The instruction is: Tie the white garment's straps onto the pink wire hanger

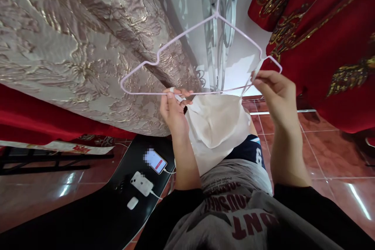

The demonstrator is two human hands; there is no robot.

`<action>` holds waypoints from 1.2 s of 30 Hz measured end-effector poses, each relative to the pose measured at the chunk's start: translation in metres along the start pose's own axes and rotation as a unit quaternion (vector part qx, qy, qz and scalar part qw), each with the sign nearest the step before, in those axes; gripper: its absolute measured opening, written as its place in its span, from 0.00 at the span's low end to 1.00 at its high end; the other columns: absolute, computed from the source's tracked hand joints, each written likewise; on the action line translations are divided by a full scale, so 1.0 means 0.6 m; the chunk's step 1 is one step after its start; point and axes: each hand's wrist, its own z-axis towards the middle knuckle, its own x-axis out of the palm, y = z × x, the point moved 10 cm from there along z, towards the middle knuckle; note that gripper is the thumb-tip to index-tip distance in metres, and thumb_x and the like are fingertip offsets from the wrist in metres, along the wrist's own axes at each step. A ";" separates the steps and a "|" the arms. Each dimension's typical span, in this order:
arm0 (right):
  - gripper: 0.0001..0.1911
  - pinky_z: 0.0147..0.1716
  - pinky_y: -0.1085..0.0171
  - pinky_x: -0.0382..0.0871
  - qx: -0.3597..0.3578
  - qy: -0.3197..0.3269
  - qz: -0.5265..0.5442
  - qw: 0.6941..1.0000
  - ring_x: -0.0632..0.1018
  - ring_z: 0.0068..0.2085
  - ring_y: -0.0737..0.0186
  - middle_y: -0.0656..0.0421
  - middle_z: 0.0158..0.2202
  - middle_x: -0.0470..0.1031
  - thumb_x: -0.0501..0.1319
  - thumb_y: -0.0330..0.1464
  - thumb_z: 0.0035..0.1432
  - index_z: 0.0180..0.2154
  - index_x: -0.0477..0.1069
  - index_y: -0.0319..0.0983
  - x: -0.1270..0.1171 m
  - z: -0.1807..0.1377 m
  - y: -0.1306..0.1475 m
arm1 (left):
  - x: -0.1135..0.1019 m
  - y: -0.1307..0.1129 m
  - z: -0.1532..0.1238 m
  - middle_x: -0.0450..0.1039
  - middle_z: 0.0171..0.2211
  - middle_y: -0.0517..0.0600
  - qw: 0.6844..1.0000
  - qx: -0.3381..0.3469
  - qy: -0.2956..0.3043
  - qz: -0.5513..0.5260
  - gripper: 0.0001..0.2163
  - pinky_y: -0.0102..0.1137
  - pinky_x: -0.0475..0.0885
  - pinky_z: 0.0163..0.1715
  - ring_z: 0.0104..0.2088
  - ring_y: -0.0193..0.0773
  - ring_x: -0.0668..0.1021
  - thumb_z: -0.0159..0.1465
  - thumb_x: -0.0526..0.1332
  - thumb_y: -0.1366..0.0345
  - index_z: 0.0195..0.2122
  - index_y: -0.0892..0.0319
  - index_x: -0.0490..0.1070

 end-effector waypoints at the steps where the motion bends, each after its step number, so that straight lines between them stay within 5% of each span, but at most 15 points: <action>1: 0.10 0.53 0.51 0.83 0.010 0.031 0.012 0.999 0.85 0.48 0.56 0.56 0.44 0.84 0.68 0.36 0.65 0.48 0.81 0.45 0.010 0.003 0.002 | 0.001 0.001 0.000 0.77 0.31 0.48 1.000 -0.001 -0.005 -0.001 0.20 0.26 0.75 0.28 0.37 0.39 0.85 0.69 0.67 0.42 0.37 0.54 0.71; 6: 0.11 0.50 0.48 0.85 -0.047 0.015 0.101 0.994 0.87 0.44 0.56 0.57 0.42 0.85 0.64 0.36 0.68 0.49 0.83 0.49 0.016 0.027 0.039 | 0.003 0.009 0.004 0.76 0.29 0.47 1.000 -0.027 0.000 0.004 0.21 0.25 0.75 0.27 0.33 0.36 0.84 0.68 0.68 0.41 0.35 0.54 0.69; 9: 0.18 0.53 0.44 0.85 -0.129 -0.105 0.131 0.977 0.87 0.48 0.52 0.57 0.50 0.85 0.67 0.35 0.65 0.55 0.82 0.53 -0.033 0.044 0.048 | -0.001 0.008 0.010 0.76 0.30 0.47 0.999 -0.034 0.009 -0.002 0.21 0.26 0.76 0.27 0.31 0.35 0.83 0.67 0.69 0.42 0.34 0.55 0.69; 12: 0.18 0.55 0.50 0.83 -0.177 -0.240 0.131 0.945 0.86 0.53 0.56 0.61 0.54 0.83 0.68 0.35 0.65 0.55 0.82 0.56 -0.100 0.040 0.029 | -0.003 0.003 0.013 0.77 0.29 0.47 0.999 -0.033 0.024 -0.017 0.21 0.26 0.76 0.27 0.29 0.34 0.82 0.66 0.71 0.43 0.34 0.55 0.69; 17: 0.12 0.45 0.57 0.81 -0.264 -0.423 0.109 0.860 0.85 0.41 0.64 0.66 0.41 0.84 0.62 0.36 0.72 0.46 0.84 0.58 -0.154 -0.047 0.034 | -0.001 0.013 0.007 0.80 0.31 0.49 0.998 -0.059 0.030 -0.019 0.19 0.27 0.77 0.28 0.29 0.35 0.83 0.68 0.70 0.45 0.34 0.56 0.71; 19: 0.10 0.39 0.54 0.80 -0.270 -0.398 0.068 0.874 0.83 0.35 0.61 0.66 0.34 0.82 0.65 0.37 0.71 0.43 0.85 0.58 -0.126 -0.070 0.067 | 0.008 0.022 -0.001 0.81 0.32 0.50 0.996 -0.070 0.038 -0.031 0.19 0.27 0.77 0.29 0.28 0.35 0.83 0.68 0.70 0.46 0.35 0.56 0.72; 22: 0.09 0.43 0.50 0.81 -0.208 -0.125 -0.015 0.970 0.86 0.40 0.56 0.64 0.38 0.86 0.69 0.36 0.67 0.45 0.86 0.56 -0.012 -0.040 0.106 | 0.027 0.039 -0.019 0.84 0.35 0.51 0.993 -0.091 0.052 -0.053 0.18 0.27 0.76 0.28 0.28 0.34 0.83 0.68 0.70 0.47 0.36 0.57 0.74; 25: 0.07 0.50 0.49 0.80 -0.148 0.097 -0.084 0.981 0.87 0.47 0.53 0.60 0.44 0.89 0.69 0.40 0.67 0.44 0.87 0.51 0.083 -0.027 0.100 | 0.027 0.049 -0.032 0.87 0.40 0.54 0.993 -0.095 0.047 -0.053 0.14 0.27 0.77 0.28 0.30 0.35 0.85 0.70 0.69 0.50 0.41 0.56 0.76; 27: 0.09 0.50 0.49 0.79 -0.141 0.125 -0.101 0.977 0.86 0.45 0.53 0.59 0.42 0.89 0.68 0.44 0.68 0.41 0.86 0.49 0.096 -0.019 0.092 | 0.005 0.043 -0.030 0.87 0.45 0.55 0.997 -0.069 0.021 -0.037 0.12 0.27 0.79 0.30 0.35 0.37 0.87 0.69 0.69 0.54 0.46 0.55 0.78; 33: 0.08 0.48 0.48 0.76 -0.135 0.057 -0.108 0.983 0.85 0.41 0.54 0.62 0.37 0.88 0.69 0.46 0.66 0.38 0.85 0.52 0.062 -0.012 0.084 | -0.120 -0.051 0.001 0.87 0.50 0.49 0.981 0.138 -0.117 0.069 0.09 0.23 0.72 0.25 0.42 0.36 0.88 0.69 0.66 0.71 0.46 0.54 0.85; 36: 0.10 0.48 0.48 0.76 -0.133 0.058 -0.113 0.983 0.85 0.40 0.53 0.61 0.37 0.88 0.69 0.47 0.66 0.37 0.85 0.51 0.059 -0.013 0.089 | -0.130 -0.092 0.027 0.88 0.46 0.44 0.976 0.191 -0.082 0.068 0.17 0.28 0.74 0.30 0.44 0.36 0.88 0.72 0.60 0.79 0.44 0.52 0.87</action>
